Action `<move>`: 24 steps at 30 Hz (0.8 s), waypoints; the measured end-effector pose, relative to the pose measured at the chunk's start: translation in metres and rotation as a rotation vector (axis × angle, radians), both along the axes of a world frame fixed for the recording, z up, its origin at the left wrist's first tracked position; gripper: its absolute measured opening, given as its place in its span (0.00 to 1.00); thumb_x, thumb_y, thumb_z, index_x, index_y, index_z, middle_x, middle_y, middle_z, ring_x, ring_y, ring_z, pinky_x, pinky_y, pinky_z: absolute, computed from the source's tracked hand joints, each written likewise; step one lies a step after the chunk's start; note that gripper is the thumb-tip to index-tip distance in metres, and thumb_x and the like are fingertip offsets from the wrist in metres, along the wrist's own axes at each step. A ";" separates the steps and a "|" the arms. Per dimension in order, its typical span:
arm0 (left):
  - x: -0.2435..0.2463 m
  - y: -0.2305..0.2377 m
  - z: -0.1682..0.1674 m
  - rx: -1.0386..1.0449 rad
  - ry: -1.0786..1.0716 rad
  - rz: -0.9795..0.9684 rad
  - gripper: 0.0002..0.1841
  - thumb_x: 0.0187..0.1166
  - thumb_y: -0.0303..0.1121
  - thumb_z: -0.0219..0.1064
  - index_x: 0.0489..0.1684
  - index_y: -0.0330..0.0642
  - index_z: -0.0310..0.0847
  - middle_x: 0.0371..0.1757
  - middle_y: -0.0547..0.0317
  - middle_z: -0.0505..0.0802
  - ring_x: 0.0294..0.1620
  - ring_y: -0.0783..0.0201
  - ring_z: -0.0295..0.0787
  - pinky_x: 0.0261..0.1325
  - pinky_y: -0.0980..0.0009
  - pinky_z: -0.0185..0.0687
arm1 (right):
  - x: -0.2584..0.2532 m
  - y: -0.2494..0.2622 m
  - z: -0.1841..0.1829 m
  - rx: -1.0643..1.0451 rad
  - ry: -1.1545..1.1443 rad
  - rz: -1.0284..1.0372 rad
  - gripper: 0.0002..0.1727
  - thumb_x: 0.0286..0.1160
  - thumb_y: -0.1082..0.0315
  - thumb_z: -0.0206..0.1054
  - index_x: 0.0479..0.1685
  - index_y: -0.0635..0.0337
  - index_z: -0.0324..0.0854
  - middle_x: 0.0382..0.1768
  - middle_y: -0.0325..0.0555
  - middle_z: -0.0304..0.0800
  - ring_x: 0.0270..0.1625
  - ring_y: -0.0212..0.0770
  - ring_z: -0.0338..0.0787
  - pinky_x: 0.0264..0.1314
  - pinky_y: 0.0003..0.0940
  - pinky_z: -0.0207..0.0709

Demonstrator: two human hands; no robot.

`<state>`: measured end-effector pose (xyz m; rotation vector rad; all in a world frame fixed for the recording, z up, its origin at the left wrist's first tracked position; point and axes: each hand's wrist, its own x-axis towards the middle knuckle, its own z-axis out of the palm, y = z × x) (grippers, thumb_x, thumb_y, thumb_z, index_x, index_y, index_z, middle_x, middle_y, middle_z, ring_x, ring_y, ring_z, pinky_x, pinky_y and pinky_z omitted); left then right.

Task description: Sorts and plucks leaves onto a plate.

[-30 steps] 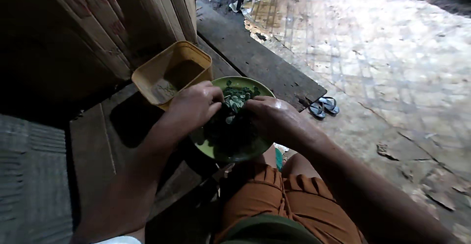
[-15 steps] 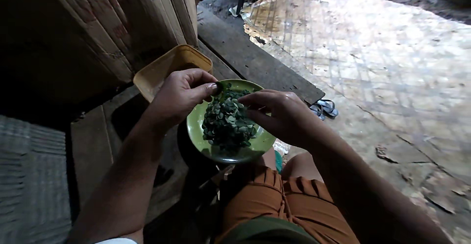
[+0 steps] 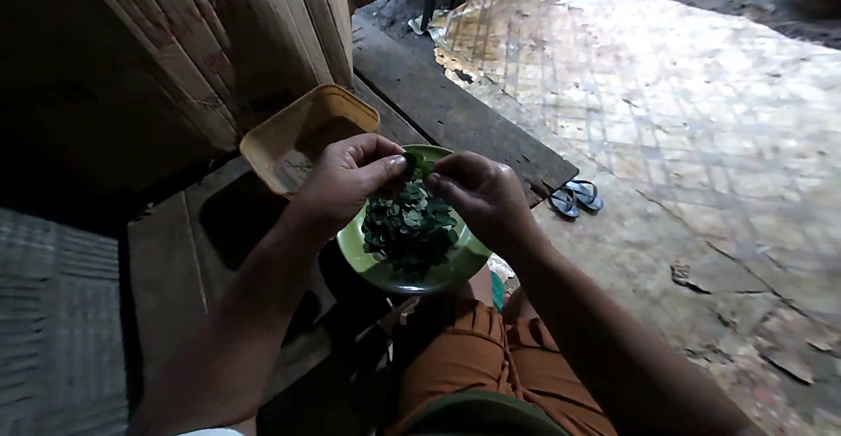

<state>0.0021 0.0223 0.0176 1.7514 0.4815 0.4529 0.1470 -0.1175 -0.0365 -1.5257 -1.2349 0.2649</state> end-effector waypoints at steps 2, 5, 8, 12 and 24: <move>-0.002 0.002 0.003 0.043 0.071 -0.027 0.07 0.87 0.27 0.61 0.50 0.38 0.85 0.39 0.60 0.93 0.38 0.70 0.93 0.45 0.74 0.92 | 0.006 -0.004 -0.001 -0.023 -0.029 0.011 0.07 0.81 0.67 0.68 0.46 0.60 0.86 0.32 0.37 0.89 0.32 0.23 0.86 0.38 0.20 0.83; -0.006 0.008 0.005 0.236 0.165 -0.069 0.12 0.84 0.28 0.64 0.60 0.41 0.86 0.55 0.59 0.93 0.50 0.69 0.92 0.56 0.70 0.89 | 0.013 -0.009 0.001 -0.119 -0.116 0.014 0.06 0.81 0.65 0.69 0.45 0.57 0.88 0.34 0.37 0.90 0.34 0.27 0.87 0.40 0.27 0.83; -0.007 0.009 0.001 0.286 0.182 -0.183 0.26 0.75 0.29 0.71 0.76 0.46 0.78 0.73 0.61 0.86 0.62 0.69 0.89 0.62 0.70 0.87 | 0.016 -0.010 0.003 -0.164 -0.167 0.042 0.06 0.80 0.65 0.69 0.44 0.55 0.90 0.34 0.37 0.92 0.35 0.30 0.89 0.41 0.31 0.85; -0.001 0.000 -0.012 0.277 0.092 -0.254 0.24 0.73 0.28 0.75 0.71 0.43 0.82 0.65 0.61 0.90 0.58 0.71 0.90 0.60 0.73 0.89 | 0.014 -0.010 0.008 -0.201 -0.185 0.080 0.05 0.79 0.65 0.70 0.46 0.53 0.90 0.39 0.36 0.93 0.41 0.30 0.92 0.47 0.34 0.87; 0.007 -0.009 -0.017 0.085 -0.030 -0.071 0.03 0.79 0.21 0.68 0.43 0.35 0.84 0.36 0.59 0.92 0.34 0.71 0.92 0.42 0.75 0.92 | 0.005 -0.012 0.009 -0.067 0.196 0.153 0.11 0.78 0.72 0.70 0.56 0.58 0.82 0.41 0.38 0.92 0.38 0.27 0.90 0.43 0.24 0.86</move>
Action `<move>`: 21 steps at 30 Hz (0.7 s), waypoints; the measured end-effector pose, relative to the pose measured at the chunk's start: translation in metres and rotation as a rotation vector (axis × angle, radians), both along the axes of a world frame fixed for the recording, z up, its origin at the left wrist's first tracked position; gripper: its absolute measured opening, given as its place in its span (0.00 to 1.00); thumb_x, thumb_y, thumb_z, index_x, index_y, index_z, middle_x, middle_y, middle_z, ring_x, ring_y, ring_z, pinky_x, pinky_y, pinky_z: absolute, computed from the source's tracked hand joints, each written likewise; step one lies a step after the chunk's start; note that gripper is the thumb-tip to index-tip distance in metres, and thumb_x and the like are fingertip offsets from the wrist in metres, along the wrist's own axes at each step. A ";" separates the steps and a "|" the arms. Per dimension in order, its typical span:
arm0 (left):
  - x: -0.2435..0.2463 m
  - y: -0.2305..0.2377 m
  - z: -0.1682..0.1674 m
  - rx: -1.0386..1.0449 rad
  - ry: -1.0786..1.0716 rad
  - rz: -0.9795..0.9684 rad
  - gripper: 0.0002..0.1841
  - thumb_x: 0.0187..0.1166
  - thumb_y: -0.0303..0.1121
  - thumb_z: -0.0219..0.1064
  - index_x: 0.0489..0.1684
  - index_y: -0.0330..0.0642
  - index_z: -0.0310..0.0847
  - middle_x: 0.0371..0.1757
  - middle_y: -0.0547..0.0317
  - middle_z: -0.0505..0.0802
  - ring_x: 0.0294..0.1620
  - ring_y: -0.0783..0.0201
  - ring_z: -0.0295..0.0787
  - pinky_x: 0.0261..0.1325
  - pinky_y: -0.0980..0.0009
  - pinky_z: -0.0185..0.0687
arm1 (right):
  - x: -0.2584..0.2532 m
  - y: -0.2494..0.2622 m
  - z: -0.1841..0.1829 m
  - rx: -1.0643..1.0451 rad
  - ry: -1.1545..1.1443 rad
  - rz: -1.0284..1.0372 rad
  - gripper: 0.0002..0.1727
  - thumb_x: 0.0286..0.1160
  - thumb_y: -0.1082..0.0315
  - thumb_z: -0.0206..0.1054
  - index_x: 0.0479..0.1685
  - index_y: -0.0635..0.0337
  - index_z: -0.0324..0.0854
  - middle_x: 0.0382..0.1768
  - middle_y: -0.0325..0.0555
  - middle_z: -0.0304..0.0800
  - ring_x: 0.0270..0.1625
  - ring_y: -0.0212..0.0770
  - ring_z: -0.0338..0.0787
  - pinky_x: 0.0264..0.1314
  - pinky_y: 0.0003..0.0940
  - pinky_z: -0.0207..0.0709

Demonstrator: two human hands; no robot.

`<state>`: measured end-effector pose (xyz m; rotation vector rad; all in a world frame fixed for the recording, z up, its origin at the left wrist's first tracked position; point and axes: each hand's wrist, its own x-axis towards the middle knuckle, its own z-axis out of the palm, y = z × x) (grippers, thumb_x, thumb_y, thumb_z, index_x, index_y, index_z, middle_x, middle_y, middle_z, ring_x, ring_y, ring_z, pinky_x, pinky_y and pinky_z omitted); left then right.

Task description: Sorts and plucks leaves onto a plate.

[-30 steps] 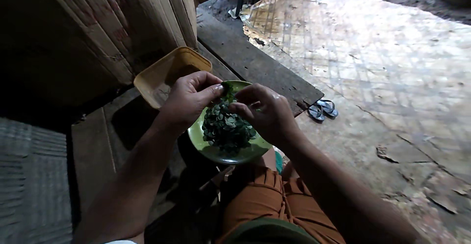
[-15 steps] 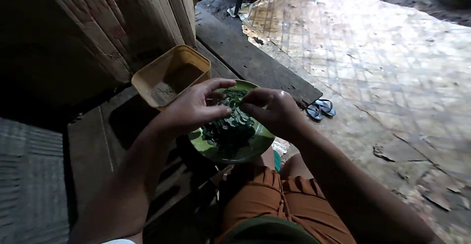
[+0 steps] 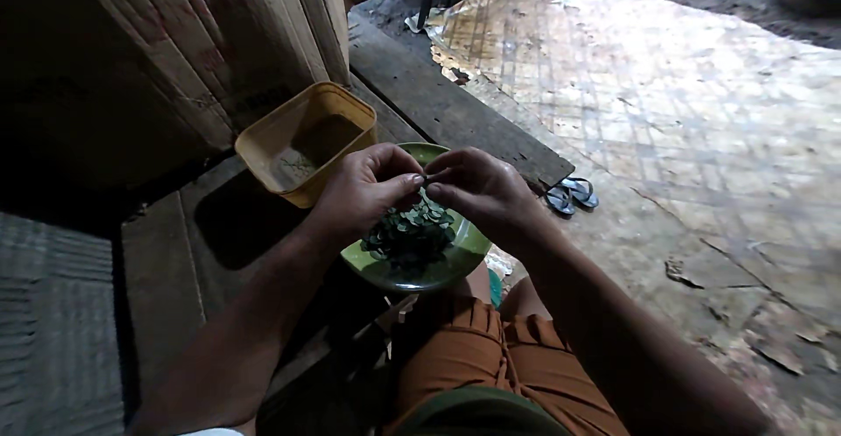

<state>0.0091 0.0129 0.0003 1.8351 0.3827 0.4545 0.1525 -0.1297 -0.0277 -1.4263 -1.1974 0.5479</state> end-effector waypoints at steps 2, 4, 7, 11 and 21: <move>0.000 -0.002 0.000 -0.059 -0.006 -0.002 0.03 0.79 0.19 0.67 0.43 0.35 0.84 0.35 0.60 0.92 0.34 0.71 0.92 0.42 0.75 0.93 | -0.002 0.003 -0.004 0.070 0.052 -0.026 0.08 0.77 0.73 0.70 0.52 0.59 0.83 0.38 0.37 0.90 0.36 0.26 0.89 0.42 0.22 0.86; 0.000 -0.002 0.000 -0.086 -0.012 -0.010 0.04 0.79 0.19 0.67 0.43 0.36 0.83 0.34 0.61 0.92 0.33 0.71 0.92 0.42 0.75 0.92 | -0.001 0.006 -0.007 0.112 0.061 -0.041 0.06 0.76 0.74 0.71 0.47 0.59 0.85 0.35 0.36 0.91 0.34 0.25 0.88 0.39 0.21 0.86; -0.002 0.002 0.005 -0.086 0.003 0.013 0.04 0.79 0.19 0.67 0.44 0.36 0.83 0.34 0.60 0.92 0.32 0.70 0.92 0.42 0.73 0.93 | 0.006 0.004 -0.010 0.110 0.054 -0.046 0.06 0.76 0.72 0.71 0.47 0.59 0.86 0.35 0.35 0.90 0.33 0.25 0.88 0.39 0.21 0.85; -0.006 0.009 0.011 0.039 0.041 0.042 0.03 0.78 0.21 0.69 0.43 0.37 0.84 0.36 0.59 0.92 0.34 0.70 0.93 0.44 0.72 0.94 | 0.015 0.000 -0.014 0.083 0.105 -0.089 0.07 0.73 0.73 0.72 0.46 0.58 0.87 0.35 0.35 0.92 0.34 0.27 0.90 0.39 0.23 0.86; -0.003 -0.002 -0.008 0.571 -0.040 -0.006 0.05 0.78 0.30 0.71 0.45 0.42 0.90 0.41 0.65 0.94 0.41 0.81 0.88 0.49 0.82 0.85 | 0.006 0.001 -0.008 0.060 -0.059 -0.081 0.04 0.75 0.72 0.72 0.45 0.57 0.87 0.33 0.34 0.91 0.32 0.23 0.88 0.35 0.20 0.83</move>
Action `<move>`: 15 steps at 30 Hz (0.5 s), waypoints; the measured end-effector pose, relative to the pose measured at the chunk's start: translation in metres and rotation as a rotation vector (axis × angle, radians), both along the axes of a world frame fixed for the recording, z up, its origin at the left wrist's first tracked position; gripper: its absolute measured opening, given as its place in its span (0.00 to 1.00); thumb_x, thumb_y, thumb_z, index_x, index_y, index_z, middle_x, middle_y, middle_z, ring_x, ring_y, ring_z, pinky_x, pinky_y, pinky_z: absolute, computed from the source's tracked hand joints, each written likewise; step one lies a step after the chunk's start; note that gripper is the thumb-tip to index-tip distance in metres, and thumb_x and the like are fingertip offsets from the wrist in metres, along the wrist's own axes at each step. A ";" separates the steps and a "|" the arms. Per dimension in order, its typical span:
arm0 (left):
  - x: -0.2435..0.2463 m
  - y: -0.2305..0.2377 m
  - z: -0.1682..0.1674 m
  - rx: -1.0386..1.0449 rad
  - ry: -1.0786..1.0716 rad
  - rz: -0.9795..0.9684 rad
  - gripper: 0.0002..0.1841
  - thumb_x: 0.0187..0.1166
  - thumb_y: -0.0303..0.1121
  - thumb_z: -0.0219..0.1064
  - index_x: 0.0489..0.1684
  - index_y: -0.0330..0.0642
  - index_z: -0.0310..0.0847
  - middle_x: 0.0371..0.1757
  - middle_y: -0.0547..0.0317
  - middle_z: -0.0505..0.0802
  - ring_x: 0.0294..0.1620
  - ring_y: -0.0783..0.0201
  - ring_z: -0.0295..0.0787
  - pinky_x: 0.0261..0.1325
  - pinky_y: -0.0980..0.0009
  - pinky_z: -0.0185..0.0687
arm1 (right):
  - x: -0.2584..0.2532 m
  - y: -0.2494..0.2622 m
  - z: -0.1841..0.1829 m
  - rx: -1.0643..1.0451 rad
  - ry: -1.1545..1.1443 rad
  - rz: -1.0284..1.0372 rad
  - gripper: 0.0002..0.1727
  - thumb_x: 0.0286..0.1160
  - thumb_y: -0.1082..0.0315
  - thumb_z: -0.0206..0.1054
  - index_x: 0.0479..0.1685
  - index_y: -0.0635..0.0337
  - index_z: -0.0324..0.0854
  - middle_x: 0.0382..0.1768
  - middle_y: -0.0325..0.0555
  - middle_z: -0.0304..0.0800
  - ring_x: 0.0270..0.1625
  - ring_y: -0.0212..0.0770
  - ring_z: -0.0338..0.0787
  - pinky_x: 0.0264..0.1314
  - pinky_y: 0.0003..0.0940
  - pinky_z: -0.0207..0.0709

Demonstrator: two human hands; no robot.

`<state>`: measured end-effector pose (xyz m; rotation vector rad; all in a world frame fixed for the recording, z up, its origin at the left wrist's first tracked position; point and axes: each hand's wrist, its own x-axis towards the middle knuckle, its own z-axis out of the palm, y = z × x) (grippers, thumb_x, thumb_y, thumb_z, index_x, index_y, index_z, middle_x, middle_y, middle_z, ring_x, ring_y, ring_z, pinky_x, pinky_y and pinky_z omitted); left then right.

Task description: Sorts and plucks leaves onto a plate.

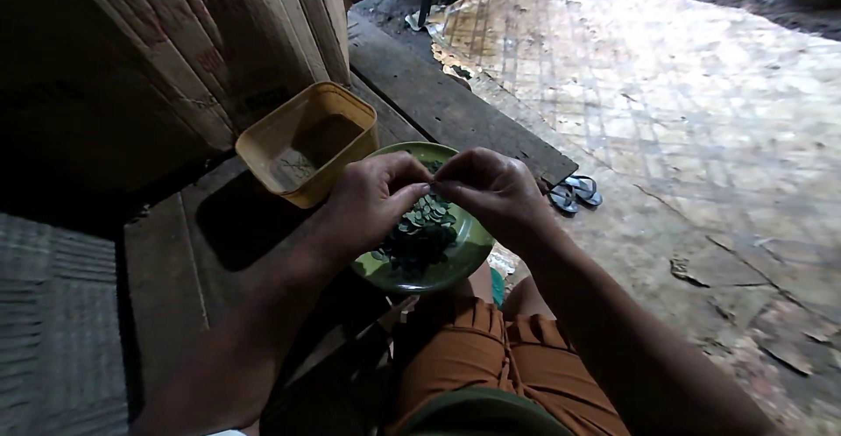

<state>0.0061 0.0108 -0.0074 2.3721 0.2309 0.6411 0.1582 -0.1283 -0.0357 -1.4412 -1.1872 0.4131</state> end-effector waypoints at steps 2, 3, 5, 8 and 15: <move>0.000 0.000 -0.001 0.035 0.001 0.020 0.04 0.79 0.30 0.71 0.42 0.42 0.90 0.38 0.65 0.93 0.38 0.81 0.87 0.46 0.83 0.83 | -0.001 0.001 0.000 0.011 -0.012 0.014 0.04 0.75 0.72 0.72 0.45 0.58 0.86 0.32 0.34 0.91 0.31 0.23 0.87 0.34 0.18 0.83; -0.001 0.001 -0.001 0.057 0.012 0.024 0.04 0.79 0.30 0.70 0.42 0.43 0.90 0.38 0.65 0.93 0.37 0.81 0.87 0.46 0.84 0.82 | -0.001 0.001 0.000 0.013 -0.018 0.018 0.04 0.75 0.72 0.72 0.44 0.58 0.86 0.32 0.34 0.91 0.31 0.23 0.87 0.35 0.18 0.83; -0.001 0.002 -0.001 0.106 0.033 0.027 0.05 0.81 0.31 0.69 0.43 0.43 0.90 0.38 0.65 0.92 0.38 0.80 0.86 0.46 0.82 0.81 | -0.001 0.002 -0.001 0.014 -0.027 0.029 0.04 0.75 0.71 0.73 0.44 0.57 0.86 0.32 0.34 0.91 0.31 0.23 0.87 0.35 0.19 0.83; -0.002 0.006 0.001 0.181 0.049 0.053 0.06 0.82 0.32 0.67 0.43 0.43 0.90 0.40 0.61 0.92 0.42 0.73 0.87 0.50 0.74 0.83 | 0.000 0.002 0.000 0.007 -0.037 0.036 0.05 0.74 0.73 0.72 0.44 0.57 0.86 0.33 0.34 0.91 0.32 0.23 0.88 0.36 0.18 0.84; -0.015 0.047 0.021 0.306 0.079 0.375 0.11 0.86 0.33 0.63 0.51 0.38 0.89 0.49 0.47 0.93 0.50 0.55 0.91 0.58 0.53 0.84 | 0.012 0.000 -0.003 -0.115 -0.328 0.015 0.07 0.78 0.69 0.70 0.49 0.56 0.89 0.42 0.38 0.94 0.43 0.28 0.92 0.51 0.29 0.87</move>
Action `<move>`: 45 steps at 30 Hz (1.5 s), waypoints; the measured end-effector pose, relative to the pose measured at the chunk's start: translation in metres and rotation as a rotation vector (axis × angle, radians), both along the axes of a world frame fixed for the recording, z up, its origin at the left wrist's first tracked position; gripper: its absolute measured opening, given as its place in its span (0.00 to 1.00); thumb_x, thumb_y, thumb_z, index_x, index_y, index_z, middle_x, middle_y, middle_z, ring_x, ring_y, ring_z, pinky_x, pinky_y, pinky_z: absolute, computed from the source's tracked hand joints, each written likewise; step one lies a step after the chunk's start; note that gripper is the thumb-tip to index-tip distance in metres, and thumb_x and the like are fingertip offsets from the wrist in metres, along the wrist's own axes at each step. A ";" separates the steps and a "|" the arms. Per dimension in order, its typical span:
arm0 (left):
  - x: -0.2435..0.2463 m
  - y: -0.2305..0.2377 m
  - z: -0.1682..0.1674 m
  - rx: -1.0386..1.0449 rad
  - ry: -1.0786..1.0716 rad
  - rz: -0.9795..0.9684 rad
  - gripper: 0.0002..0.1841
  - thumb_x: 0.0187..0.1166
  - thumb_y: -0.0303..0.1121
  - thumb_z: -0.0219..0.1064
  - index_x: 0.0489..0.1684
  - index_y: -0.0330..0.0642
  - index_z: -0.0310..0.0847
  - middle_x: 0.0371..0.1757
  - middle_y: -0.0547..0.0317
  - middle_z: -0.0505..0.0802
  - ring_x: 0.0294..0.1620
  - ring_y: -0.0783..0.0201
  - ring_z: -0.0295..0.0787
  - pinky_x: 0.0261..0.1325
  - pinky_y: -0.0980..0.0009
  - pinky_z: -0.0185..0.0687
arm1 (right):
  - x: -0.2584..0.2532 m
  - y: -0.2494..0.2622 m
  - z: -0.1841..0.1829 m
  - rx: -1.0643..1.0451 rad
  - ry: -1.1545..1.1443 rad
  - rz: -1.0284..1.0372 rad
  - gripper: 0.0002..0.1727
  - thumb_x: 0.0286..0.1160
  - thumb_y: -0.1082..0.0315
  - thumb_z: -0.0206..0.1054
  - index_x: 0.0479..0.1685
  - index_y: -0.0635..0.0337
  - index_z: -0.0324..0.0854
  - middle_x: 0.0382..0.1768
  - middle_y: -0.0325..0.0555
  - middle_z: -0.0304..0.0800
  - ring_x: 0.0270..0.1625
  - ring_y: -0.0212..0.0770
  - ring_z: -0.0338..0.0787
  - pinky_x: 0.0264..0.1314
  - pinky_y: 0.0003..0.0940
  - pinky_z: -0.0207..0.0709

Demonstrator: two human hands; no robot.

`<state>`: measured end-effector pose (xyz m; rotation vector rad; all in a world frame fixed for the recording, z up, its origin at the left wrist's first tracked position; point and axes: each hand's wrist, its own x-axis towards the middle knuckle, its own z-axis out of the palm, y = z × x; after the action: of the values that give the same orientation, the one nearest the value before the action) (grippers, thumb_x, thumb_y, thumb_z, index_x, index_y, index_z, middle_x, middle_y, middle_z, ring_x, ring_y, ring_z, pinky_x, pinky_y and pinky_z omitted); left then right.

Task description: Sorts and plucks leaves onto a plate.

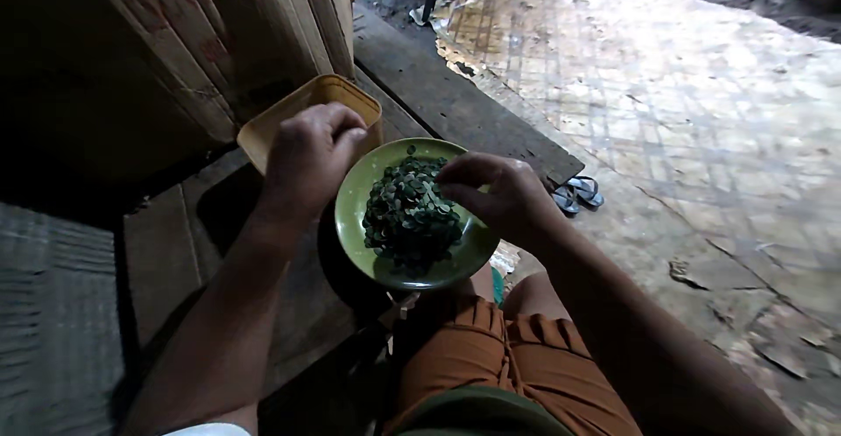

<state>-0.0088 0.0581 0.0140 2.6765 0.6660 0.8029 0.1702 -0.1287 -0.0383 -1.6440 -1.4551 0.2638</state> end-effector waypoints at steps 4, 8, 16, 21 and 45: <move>-0.008 0.024 0.002 0.045 0.047 0.191 0.15 0.90 0.31 0.56 0.59 0.37 0.89 0.56 0.41 0.93 0.60 0.47 0.90 0.66 0.46 0.80 | 0.003 -0.001 0.001 -0.096 -0.112 0.041 0.14 0.78 0.65 0.70 0.59 0.49 0.90 0.53 0.38 0.93 0.57 0.36 0.90 0.63 0.42 0.82; -0.009 0.026 0.004 0.066 0.090 0.201 0.17 0.88 0.29 0.56 0.67 0.36 0.85 0.75 0.39 0.84 0.80 0.43 0.76 0.82 0.46 0.67 | -0.010 0.003 0.003 -0.204 -0.258 0.117 0.28 0.70 0.58 0.78 0.73 0.48 0.83 0.68 0.41 0.88 0.71 0.47 0.84 0.73 0.52 0.76; -0.009 0.009 0.008 -0.099 0.272 -0.122 0.14 0.88 0.34 0.62 0.63 0.41 0.87 0.60 0.46 0.91 0.61 0.51 0.88 0.66 0.47 0.81 | -0.022 0.013 -0.009 -0.206 -0.448 0.110 0.14 0.72 0.70 0.71 0.55 0.49 0.91 0.59 0.46 0.91 0.61 0.52 0.89 0.57 0.54 0.83; -0.011 0.002 0.013 -0.149 0.393 -0.167 0.12 0.86 0.34 0.65 0.61 0.43 0.87 0.53 0.53 0.94 0.52 0.59 0.92 0.60 0.53 0.85 | -0.001 0.018 0.019 -0.143 -0.329 0.086 0.10 0.76 0.74 0.67 0.49 0.54 0.91 0.47 0.45 0.93 0.47 0.43 0.93 0.53 0.45 0.87; 0.006 -0.018 -0.012 -0.106 0.351 -0.279 0.11 0.84 0.29 0.64 0.56 0.42 0.89 0.56 0.49 0.90 0.51 0.54 0.90 0.55 0.53 0.87 | 0.016 -0.004 0.044 -0.105 -0.133 0.012 0.12 0.81 0.71 0.66 0.58 0.51 0.89 0.55 0.41 0.91 0.50 0.29 0.93 0.55 0.28 0.89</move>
<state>-0.0029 0.0402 0.0024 2.7501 0.3783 0.2220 0.1861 -0.1326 0.0053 -1.7657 -1.5736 0.2449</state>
